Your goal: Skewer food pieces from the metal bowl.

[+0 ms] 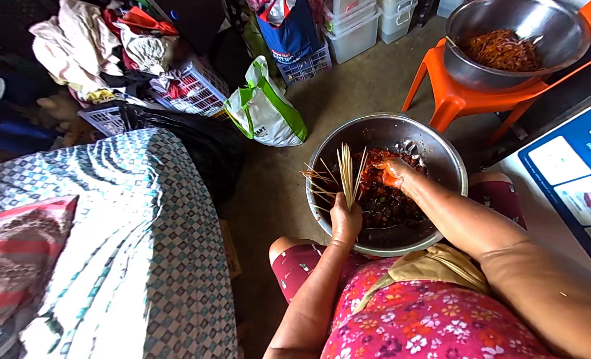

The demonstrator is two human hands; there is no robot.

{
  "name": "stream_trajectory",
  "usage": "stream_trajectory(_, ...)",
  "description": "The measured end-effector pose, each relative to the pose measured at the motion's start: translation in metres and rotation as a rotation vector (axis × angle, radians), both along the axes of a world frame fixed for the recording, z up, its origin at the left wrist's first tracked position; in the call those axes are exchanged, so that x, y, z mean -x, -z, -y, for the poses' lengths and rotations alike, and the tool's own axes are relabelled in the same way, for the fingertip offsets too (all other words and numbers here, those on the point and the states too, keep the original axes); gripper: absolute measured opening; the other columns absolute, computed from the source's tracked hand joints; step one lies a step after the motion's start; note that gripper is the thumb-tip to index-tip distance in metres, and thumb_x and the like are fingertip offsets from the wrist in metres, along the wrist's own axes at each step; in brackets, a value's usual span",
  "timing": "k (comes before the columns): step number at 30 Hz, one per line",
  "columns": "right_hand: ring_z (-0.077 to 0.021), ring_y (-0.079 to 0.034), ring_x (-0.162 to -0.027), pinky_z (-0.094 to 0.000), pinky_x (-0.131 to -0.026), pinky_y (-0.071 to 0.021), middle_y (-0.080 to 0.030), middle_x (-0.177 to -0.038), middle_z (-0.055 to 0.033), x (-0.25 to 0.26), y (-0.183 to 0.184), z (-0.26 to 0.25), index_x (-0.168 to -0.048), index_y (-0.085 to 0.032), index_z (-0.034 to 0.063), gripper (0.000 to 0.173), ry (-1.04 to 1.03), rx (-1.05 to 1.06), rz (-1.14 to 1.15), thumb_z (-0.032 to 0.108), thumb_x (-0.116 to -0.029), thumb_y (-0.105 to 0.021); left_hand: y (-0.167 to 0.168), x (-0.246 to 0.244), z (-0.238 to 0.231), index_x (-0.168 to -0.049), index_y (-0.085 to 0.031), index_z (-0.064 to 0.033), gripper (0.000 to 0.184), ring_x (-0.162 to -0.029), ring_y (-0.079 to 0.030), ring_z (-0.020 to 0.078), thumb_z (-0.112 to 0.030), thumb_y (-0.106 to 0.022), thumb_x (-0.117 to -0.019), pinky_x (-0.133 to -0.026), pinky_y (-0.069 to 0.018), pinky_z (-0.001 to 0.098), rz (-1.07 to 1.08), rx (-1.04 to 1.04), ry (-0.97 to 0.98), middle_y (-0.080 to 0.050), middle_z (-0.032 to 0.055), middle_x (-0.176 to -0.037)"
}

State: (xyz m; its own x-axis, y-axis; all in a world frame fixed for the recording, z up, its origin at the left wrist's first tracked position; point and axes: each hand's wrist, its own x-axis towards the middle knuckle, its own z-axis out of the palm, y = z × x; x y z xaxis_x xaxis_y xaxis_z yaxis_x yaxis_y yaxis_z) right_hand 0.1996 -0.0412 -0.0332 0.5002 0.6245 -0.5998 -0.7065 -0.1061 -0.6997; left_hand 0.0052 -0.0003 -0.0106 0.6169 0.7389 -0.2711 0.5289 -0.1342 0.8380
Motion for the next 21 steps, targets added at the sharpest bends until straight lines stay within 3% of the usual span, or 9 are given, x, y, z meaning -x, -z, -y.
stream_trajectory(3, -0.0222, -0.066, -0.079, -0.0406, -0.074, -0.0594, -0.064, -0.095, -0.0116, -0.009, 0.001, 0.004, -0.122, -0.053, 0.0027, 0.023, -0.099, -0.072, -0.08, 0.018, -0.1085, -0.043, 0.001, 0.0, -0.001, -0.123, -0.055, 0.0024, 0.028, -0.063, -0.067, 0.0163, -0.006, -0.056, -0.0962, -0.063, -0.0584, 0.0346, 0.018, 0.003, 0.018, -0.067, 0.0076, -0.079)
stream_trajectory(5, -0.0207, -0.066, -0.077, -0.04, -0.074, -0.0602, -0.064, -0.09, -0.0075, -0.019, 0.011, 0.006, -0.114, -0.056, 0.0052, 0.021, -0.173, -0.121, -0.088, 0.019, -0.1073, -0.042, 0.001, 0.0, -0.001, -0.122, -0.055, 0.0025, 0.026, -0.063, -0.066, 0.0155, -0.006, -0.056, -0.0965, -0.063, -0.0583, 0.0336, 0.027, 0.012, 0.029, -0.067, 0.007, -0.079)
stream_trajectory(9, -0.0195, -0.065, -0.076, -0.0394, -0.074, -0.0587, -0.064, -0.089, -0.0071, -0.025, 0.01, 0.006, -0.117, -0.055, 0.0059, 0.016, -0.145, -0.09, -0.046, 0.009, -0.1017, -0.05, 0.002, 0.001, -0.001, -0.123, -0.055, 0.003, 0.028, -0.061, -0.066, 0.0148, -0.006, -0.056, -0.0967, -0.061, -0.0577, 0.0325, 0.055, 0.008, 0.026, -0.067, 0.0062, -0.077)
stream_trajectory(13, -0.021, -0.066, -0.078, -0.0392, -0.075, -0.0594, -0.062, -0.094, -0.0098, -0.019, 0.01, 0.003, -0.129, -0.051, 0.0027, 0.024, -0.001, -0.07, -0.005, 0.007, -0.1052, -0.049, 0.004, 0.001, -0.001, -0.123, -0.055, 0.0034, 0.028, -0.062, -0.067, 0.0157, -0.006, -0.057, -0.0967, -0.062, -0.0585, 0.0333, 0.064, -0.016, -0.014, -0.067, 0.0075, -0.078)
stream_trajectory(17, -0.0226, -0.067, -0.081, -0.0386, -0.076, -0.0604, -0.063, -0.101, -0.0142, 0.001, 0.0, -0.003, -0.128, -0.05, -0.0004, 0.024, 0.163, -0.069, -0.024, 0.005, -0.1047, -0.051, 0.004, 0.001, 0.0, -0.124, -0.055, 0.0038, 0.029, -0.064, -0.067, 0.0162, -0.006, -0.057, -0.0968, -0.063, -0.0588, 0.0343, 0.052, -0.031, -0.03, -0.068, 0.0083, -0.08)
stream_trajectory(21, -0.0202, -0.065, -0.085, -0.0374, -0.076, -0.0589, -0.062, -0.106, -0.0135, 0.004, 0.003, -0.004, -0.131, -0.05, -0.0006, 0.029, 0.127, -0.05, 0.046, 0.002, -0.1029, -0.054, 0.003, 0.002, 0.0, -0.124, -0.055, 0.0043, 0.029, -0.064, -0.067, 0.017, -0.005, -0.057, -0.0966, -0.064, -0.0589, 0.0354, 0.054, -0.034, -0.022, -0.068, 0.0082, -0.079)
